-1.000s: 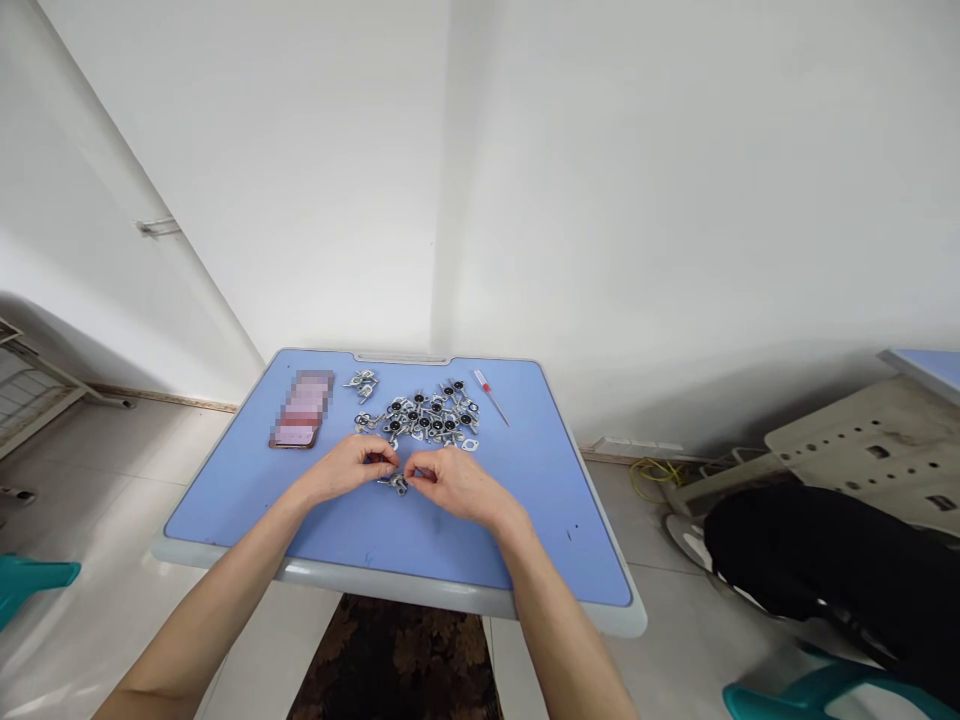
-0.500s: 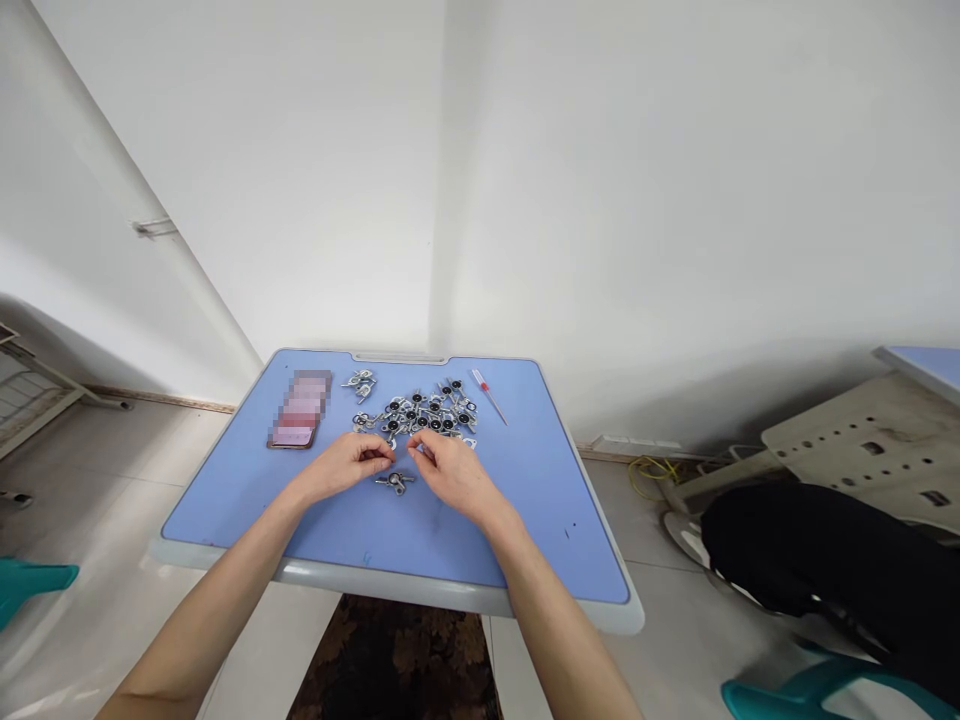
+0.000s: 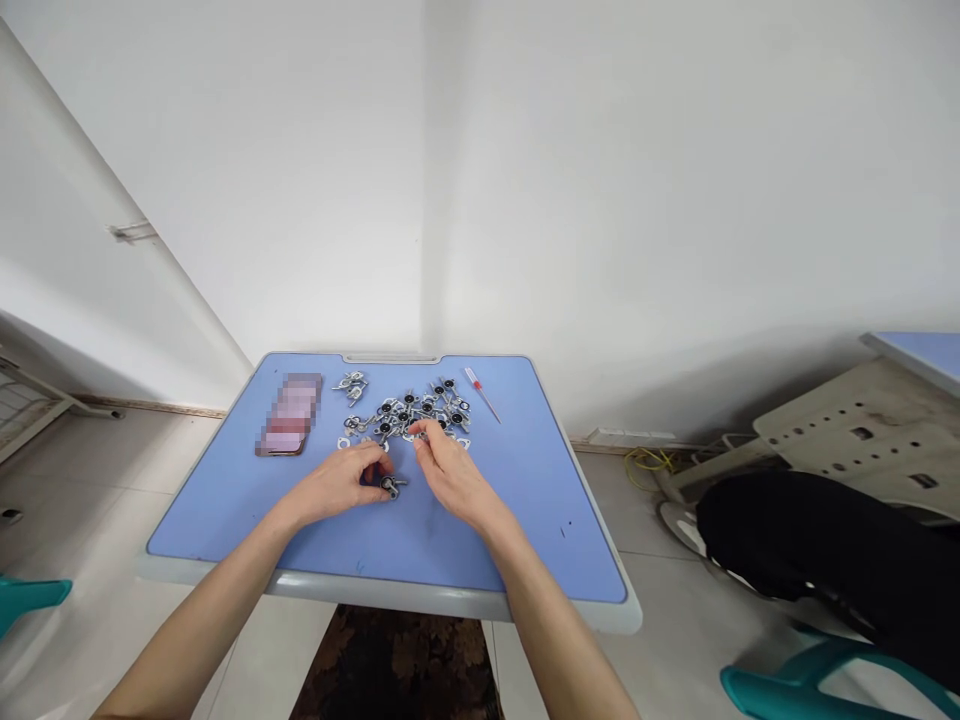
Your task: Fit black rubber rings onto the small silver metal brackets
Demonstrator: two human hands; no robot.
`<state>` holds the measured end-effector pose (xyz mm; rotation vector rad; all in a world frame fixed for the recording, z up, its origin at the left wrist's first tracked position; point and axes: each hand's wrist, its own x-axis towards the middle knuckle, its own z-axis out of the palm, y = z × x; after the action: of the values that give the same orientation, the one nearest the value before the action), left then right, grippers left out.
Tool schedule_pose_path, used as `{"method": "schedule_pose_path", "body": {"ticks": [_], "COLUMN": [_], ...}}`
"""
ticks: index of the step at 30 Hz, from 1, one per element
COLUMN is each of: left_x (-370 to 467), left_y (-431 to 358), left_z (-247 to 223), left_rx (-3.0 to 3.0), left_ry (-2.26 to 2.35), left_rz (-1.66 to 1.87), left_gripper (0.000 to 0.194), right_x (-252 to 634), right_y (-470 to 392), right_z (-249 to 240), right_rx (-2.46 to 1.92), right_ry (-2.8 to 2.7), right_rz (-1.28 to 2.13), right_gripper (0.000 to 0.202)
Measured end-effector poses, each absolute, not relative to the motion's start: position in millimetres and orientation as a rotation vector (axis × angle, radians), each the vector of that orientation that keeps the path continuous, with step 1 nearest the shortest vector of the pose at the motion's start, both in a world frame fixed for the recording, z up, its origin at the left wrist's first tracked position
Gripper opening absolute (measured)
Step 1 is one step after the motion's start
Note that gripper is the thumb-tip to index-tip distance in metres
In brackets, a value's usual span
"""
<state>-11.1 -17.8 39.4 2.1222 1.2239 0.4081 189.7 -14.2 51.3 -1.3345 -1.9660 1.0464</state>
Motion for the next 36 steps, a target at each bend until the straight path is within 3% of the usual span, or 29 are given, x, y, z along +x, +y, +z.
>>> {"method": "schedule_pose_path", "body": {"ticks": [6, 12, 22, 36], "left_x": [-8.6, -10.8, -9.2, -12.8], "left_y": [-18.7, -20.3, -22.0, -22.0], "left_z": [42.3, 46.0, 51.8, 52.2], "left_rx": [2.142, 2.120, 2.086, 2.002], "left_ry": [1.186, 1.195, 1.208, 1.220], "left_rz": [0.403, 0.383, 0.331, 0.351], "left_gripper": [0.007, 0.015, 0.011, 0.010], "right_x": [192.0, 198.1, 195.6, 195.4], "right_y": [-16.7, -25.4, -42.7, -39.1], "right_z": [55.2, 63.3, 62.3, 54.0], "right_rx": [-1.310, -1.383, -1.226, -1.288], "right_ry": [-2.008, -2.060, -2.645, -2.545], "right_rz": [1.040, 0.824, 0.669, 0.666], "right_gripper": [0.015, 0.016, 0.032, 0.030]}}
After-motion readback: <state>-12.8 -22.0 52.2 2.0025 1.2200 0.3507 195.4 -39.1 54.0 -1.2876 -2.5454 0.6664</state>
